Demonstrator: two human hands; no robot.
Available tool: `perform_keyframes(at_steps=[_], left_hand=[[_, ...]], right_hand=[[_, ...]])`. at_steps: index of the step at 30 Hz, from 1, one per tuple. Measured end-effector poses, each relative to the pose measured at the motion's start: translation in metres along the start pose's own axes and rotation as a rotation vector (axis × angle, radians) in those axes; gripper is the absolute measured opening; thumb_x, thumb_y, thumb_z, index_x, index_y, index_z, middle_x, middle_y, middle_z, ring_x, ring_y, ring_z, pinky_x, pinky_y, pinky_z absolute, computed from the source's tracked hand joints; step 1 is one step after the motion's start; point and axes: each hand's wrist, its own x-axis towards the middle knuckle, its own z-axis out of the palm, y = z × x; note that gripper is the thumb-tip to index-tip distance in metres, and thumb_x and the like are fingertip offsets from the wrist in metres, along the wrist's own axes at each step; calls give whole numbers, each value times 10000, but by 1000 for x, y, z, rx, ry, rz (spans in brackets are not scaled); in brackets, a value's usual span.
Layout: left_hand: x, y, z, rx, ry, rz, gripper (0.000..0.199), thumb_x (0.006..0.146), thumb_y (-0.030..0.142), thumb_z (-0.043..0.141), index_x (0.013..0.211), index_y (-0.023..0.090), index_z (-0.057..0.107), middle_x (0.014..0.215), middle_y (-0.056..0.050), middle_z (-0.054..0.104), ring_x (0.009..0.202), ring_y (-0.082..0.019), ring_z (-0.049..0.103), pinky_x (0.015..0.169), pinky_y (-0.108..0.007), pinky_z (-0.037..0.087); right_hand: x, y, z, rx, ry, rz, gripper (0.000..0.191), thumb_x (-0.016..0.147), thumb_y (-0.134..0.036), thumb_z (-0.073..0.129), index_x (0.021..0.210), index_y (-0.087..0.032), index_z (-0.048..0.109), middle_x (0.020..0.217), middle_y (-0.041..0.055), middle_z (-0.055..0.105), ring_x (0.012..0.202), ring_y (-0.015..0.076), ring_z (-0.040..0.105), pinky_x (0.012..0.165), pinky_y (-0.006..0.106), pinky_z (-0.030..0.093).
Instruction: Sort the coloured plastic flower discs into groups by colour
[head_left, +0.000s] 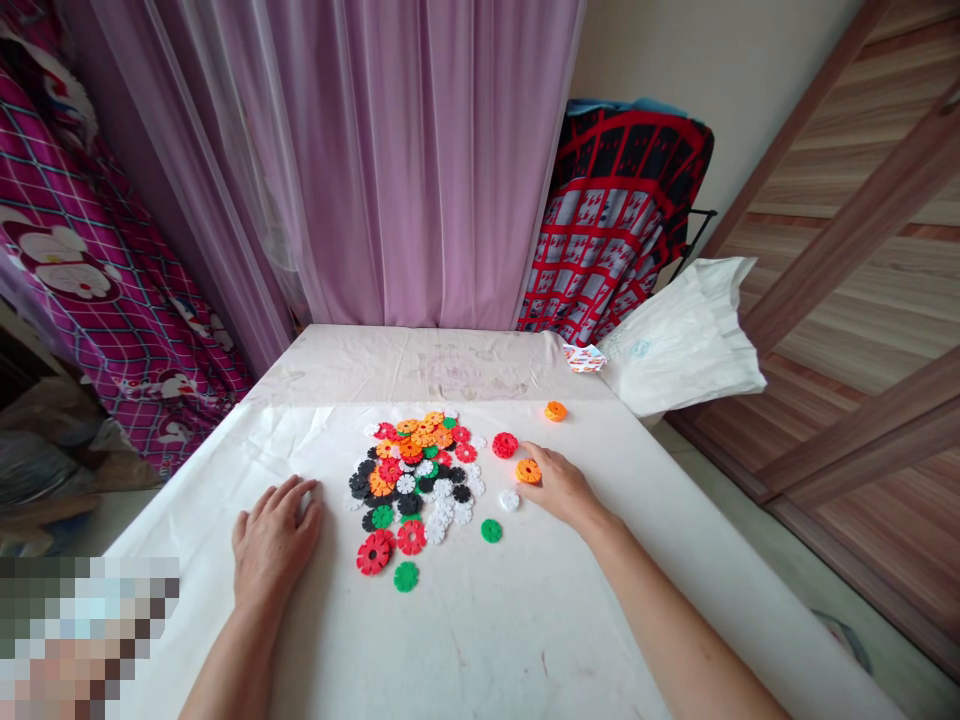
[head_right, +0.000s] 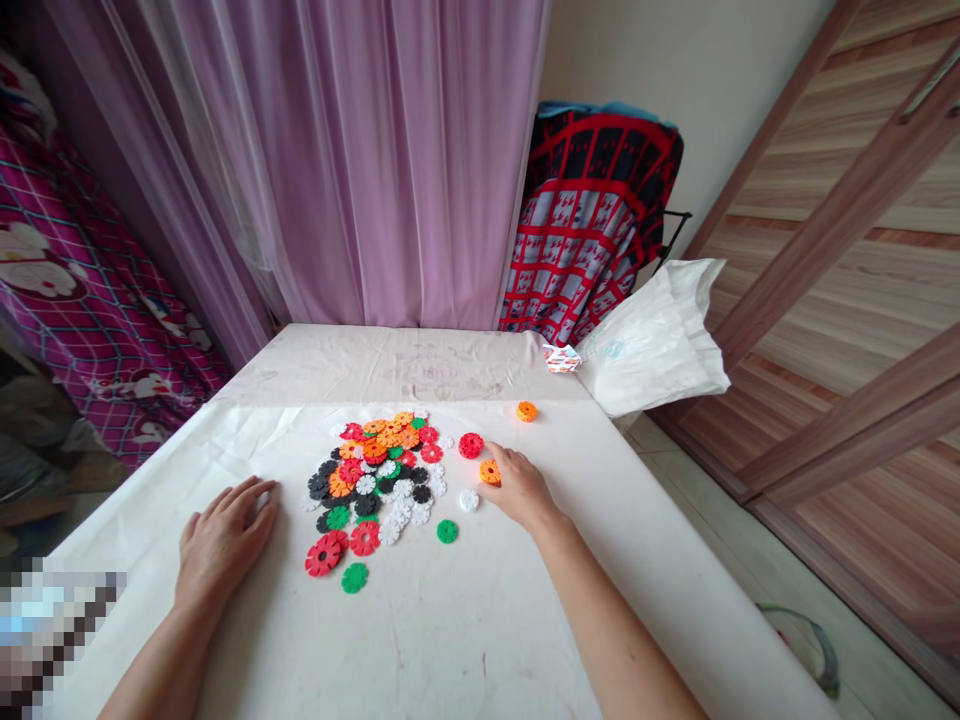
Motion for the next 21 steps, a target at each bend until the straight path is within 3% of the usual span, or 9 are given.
perform_keyframes(at_steps=[4, 8, 14, 21], left_hand=[[0, -1, 1, -15, 7, 2, 446, 932, 406, 339, 1235, 248, 625, 1428, -60, 537, 1363, -290, 403, 1117, -545, 269], [0, -1, 1, -18, 6, -7, 454, 935, 413, 326, 1233, 248, 625, 1428, -59, 537, 1369, -287, 397, 1124, -546, 263], [1, -4, 5, -30, 23, -3, 438, 923, 426, 359, 1225, 260, 629, 1416, -59, 548, 1365, -289, 407, 1132, -554, 263], [2, -7, 5, -37, 23, 3, 454, 922, 450, 350, 1222, 255, 630, 1421, -59, 543, 1363, -299, 408, 1133, -573, 260]], right_hand=[[4, 10, 10, 17, 81, 21, 578, 749, -255, 628, 1318, -237, 528, 1088, 68, 679, 981, 225, 616, 841, 308, 441], [12, 36, 15, 6, 145, 72, 589, 732, -284, 644, 1306, -214, 533, 1072, 70, 687, 938, 217, 623, 822, 296, 441], [41, 73, 3, -41, 197, 255, 617, 724, -322, 646, 1315, -209, 510, 1014, 44, 696, 874, 206, 628, 755, 277, 434], [71, 88, -10, -61, 173, 391, 654, 742, -349, 634, 1346, -182, 445, 1020, 65, 706, 928, 227, 645, 742, 278, 443]])
